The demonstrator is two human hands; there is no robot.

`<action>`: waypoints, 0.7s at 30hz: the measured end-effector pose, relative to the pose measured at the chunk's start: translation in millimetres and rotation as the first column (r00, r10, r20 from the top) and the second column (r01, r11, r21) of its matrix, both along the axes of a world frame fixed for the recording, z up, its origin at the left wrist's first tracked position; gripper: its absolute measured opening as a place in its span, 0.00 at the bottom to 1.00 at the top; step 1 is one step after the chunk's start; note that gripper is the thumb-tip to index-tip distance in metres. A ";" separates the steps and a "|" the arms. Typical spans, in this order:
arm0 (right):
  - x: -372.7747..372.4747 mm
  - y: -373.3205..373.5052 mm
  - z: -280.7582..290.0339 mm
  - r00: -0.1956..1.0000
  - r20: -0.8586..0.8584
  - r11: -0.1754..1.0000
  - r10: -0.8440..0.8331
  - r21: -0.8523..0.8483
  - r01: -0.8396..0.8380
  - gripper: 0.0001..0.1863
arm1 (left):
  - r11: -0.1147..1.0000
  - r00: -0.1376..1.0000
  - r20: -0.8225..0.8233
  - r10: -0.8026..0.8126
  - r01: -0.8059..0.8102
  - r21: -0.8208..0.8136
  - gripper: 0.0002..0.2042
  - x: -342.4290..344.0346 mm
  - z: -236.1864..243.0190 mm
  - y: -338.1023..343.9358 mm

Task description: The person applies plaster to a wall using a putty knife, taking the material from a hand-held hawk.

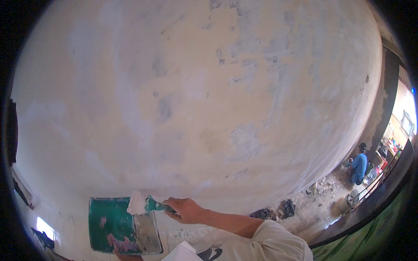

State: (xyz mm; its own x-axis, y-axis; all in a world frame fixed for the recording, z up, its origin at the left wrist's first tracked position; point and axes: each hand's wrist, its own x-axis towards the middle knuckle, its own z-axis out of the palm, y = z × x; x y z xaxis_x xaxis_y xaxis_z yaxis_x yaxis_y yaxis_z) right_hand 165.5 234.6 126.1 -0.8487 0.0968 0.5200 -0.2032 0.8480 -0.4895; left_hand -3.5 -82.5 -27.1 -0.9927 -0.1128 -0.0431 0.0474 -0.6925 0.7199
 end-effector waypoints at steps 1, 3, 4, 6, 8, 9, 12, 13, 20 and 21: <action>7.6 6.7 10.3 0.999 0.005 0.999 -0.038 -0.004 0.038 0.18 | 0.999 1.000 -0.023 0.011 -0.012 -0.038 0.33 -0.8 -2.1 -0.1; 22.3 20.9 30.9 0.993 -0.012 0.993 -0.120 -0.008 0.120 0.18 | 0.995 0.997 -0.063 0.036 -0.041 -0.091 0.33 -1.4 -5.0 -1.9; 30.9 29.4 42.1 0.985 -0.032 0.986 -0.169 -0.006 0.169 0.18 | 0.991 0.996 -0.075 0.044 -0.053 -0.121 0.33 -1.9 -5.7 -1.0; 47.1 48.3 63.5 0.959 -0.123 0.967 -0.254 0.000 0.256 0.18 | 0.984 0.994 -0.101 0.051 -0.067 -0.162 0.32 -4.7 -9.6 0.5; 61.7 67.6 84.4 0.910 -0.268 0.944 -0.318 0.004 0.331 0.17 | 0.976 0.991 -0.121 0.056 -0.080 -0.203 0.32 -6.9 -12.8 0.9; 68.8 76.7 94.1 0.880 -0.313 0.926 -0.356 0.011 0.378 0.17 | 0.972 0.990 -0.128 0.058 -0.085 -0.218 0.32 -8.6 -14.0 0.2; 92.2 101.2 121.3 0.782 -0.447 0.865 -0.435 0.034 0.501 0.16 | 0.965 0.988 -0.144 0.047 -0.083 -0.250 0.31 -14.9 -18.0 8.6; 100.4 108.9 128.9 0.751 -0.491 0.848 -0.441 0.047 0.529 0.16 | 0.964 0.988 -0.148 0.039 -0.076 -0.254 0.31 -17.1 -20.3 12.3; 125.3 130.4 156.8 0.598 -0.657 0.797 -0.459 -0.008 0.604 0.13 | 0.949 0.980 -0.196 0.025 -0.085 -0.304 0.30 -28.6 -13.2 20.9; 126.6 134.1 158.3 0.576 -0.683 0.792 -0.450 -0.008 0.610 0.13 | 0.949 0.979 -0.201 0.021 -0.084 -0.305 0.30 -30.5 -12.2 22.3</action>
State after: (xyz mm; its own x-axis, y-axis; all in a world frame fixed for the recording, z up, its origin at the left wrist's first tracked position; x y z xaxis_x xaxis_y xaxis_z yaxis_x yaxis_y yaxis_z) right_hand 292.0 368.6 284.4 -0.1461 0.2439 0.9587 0.1337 0.9651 -0.2251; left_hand -34.0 -60.1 -39.3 -0.9706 -0.1419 0.1943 0.2371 -0.4285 0.8719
